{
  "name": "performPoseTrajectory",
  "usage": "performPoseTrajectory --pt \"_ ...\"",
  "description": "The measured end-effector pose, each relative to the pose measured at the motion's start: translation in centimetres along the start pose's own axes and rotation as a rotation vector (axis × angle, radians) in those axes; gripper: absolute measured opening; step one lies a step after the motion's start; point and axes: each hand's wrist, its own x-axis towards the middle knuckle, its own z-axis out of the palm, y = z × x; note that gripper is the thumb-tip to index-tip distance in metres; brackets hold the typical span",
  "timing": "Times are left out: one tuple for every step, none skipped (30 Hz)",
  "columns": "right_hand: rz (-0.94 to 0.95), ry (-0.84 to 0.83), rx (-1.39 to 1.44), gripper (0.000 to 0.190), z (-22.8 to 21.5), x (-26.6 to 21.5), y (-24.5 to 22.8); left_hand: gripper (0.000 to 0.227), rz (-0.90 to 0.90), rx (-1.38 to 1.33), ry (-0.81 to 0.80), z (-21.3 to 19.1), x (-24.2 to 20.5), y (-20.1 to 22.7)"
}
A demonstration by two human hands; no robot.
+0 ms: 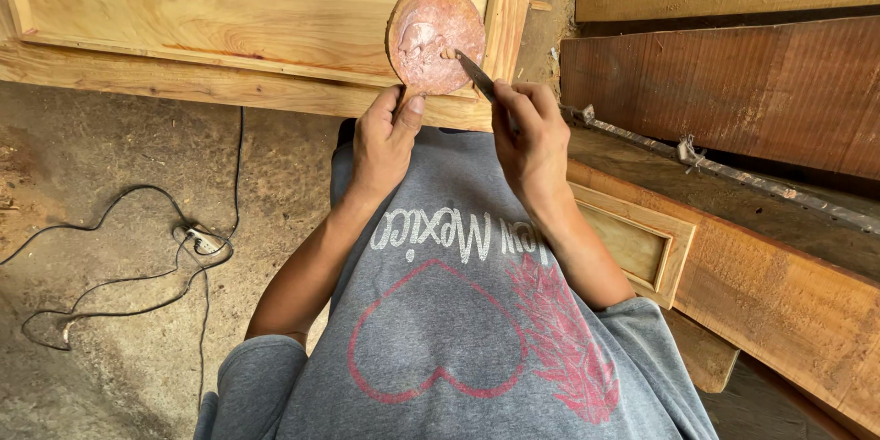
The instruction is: The person applies wood filler to a wooden panel using a putty knife and a wooden applicator. They repeatedly scoop filler and spread it along the panel edges and corners, then smooth the surface.
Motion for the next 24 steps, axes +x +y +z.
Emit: performPoseTrajectory --pt "0.001 0.005 0.0 0.024 0.2 0.0 -0.2 0.035 0.009 0.014 0.002 0.0 0.1 0.1" --pt "0.002 0.01 0.001 0.024 0.4 0.1 -0.3 0.035 0.017 0.027 0.004 -0.1 0.2 0.2" --pt "-0.001 0.007 0.005 0.024 0.4 0.1 -0.4 0.035 0.022 0.041 0.006 -0.1 0.1 0.2" --pt "-0.003 0.004 0.01 0.025 0.5 0.1 -0.5 0.035 0.029 0.038 0.002 -0.1 0.2 0.2" --pt "-0.007 0.001 0.015 0.025 0.5 0.1 -0.6 0.035 0.037 0.037 -0.001 -0.2 0.3 0.2" --pt "-0.02 -0.018 0.031 0.026 0.4 0.0 -0.7 0.035 0.044 0.035 -0.004 -0.2 0.3 0.2" --pt "-0.035 -0.036 0.046 0.027 0.3 0.2 -0.7 0.035 0.04 0.023 -0.006 -0.2 0.4 0.3" --pt "-0.05 -0.054 0.062 0.028 0.3 0.3 -0.8 0.035 0.037 0.011 -0.008 -0.1 0.5 0.3" --pt "-0.046 -0.04 0.032 0.028 0.2 0.4 -0.8 0.035 0.033 -0.001 -0.012 0.0 0.6 0.4" --pt "-0.042 -0.025 0.001 0.028 0.2 0.5 -0.8 0.035 0.03 0.005 -0.017 0.0 0.6 0.4" --pt "-0.037 -0.011 -0.03 0.029 0.1 0.6 -0.9 0.035 0.027 0.01 -0.022 0.1 0.7 0.4" --pt "-0.05 -0.011 -0.055 0.029 0.1 0.8 -0.9 0.035 0.024 0.015 -0.027 0.2 0.8 0.5" --pt "-0.06 -0.011 -0.08 0.03 0.1 0.9 -0.9 0.035 0.025 0.023 -0.03 0.3 0.9 0.6" --pt "-0.071 -0.011 -0.105 0.031 0.0 1.1 -0.9 0.035 0.025 0.03 -0.033 0.4 0.9 0.7" --pt "-0.075 -0.023 -0.092 0.031 0.0 1.2 -0.9 0.035 0.025 0.038 -0.037 0.5 1.0 0.8" --pt "-0.079 -0.035 -0.079 0.031 0.0 1.3 -1.0 0.035 0.031 0.039 -0.036 0.6 1.3 0.8" --pt "-0.081 -0.048 -0.066 0.031 0.0 1.3 -1.1 0.036 0.034 0.041 -0.038 0.7 1.4 0.9" --pt "-0.08 -0.057 -0.058 0.032 0.0 1.4 -1.1 0.036 0.038 0.042 -0.039 0.9 1.6 0.9" --pt "-0.075 -0.068 -0.051 0.033 -0.1 1.4 -1.1 0.035 0.029 0.055 -0.047 1.1 1.6 0.9" --pt "-0.069 -0.078 -0.044 0.034 -0.2 1.5 -1.0 0.034 0.021 0.068 -0.055 1.4 1.8 0.9" --pt "-0.058 -0.078 0.014 0.032 -0.3 1.5 -0.8 0.033 0.014 0.082 -0.066 1.6 1.9 0.7" --pt "-0.047 -0.077 0.072 0.031 -0.4 1.6 -0.4 0.034 -0.012 0.054 -0.063 1.8 2.0 0.5" --pt "-0.032 -0.069 0.123 0.03 -0.5 1.7 0.1 0.034 -0.033 0.023 -0.069 2.0 2.3 0.2" --pt "-0.015 -0.035 0.137 0.03 -0.8 1.9 0.9 0.034 -0.054 -0.007 -0.075 2.2 2.6 -0.2"
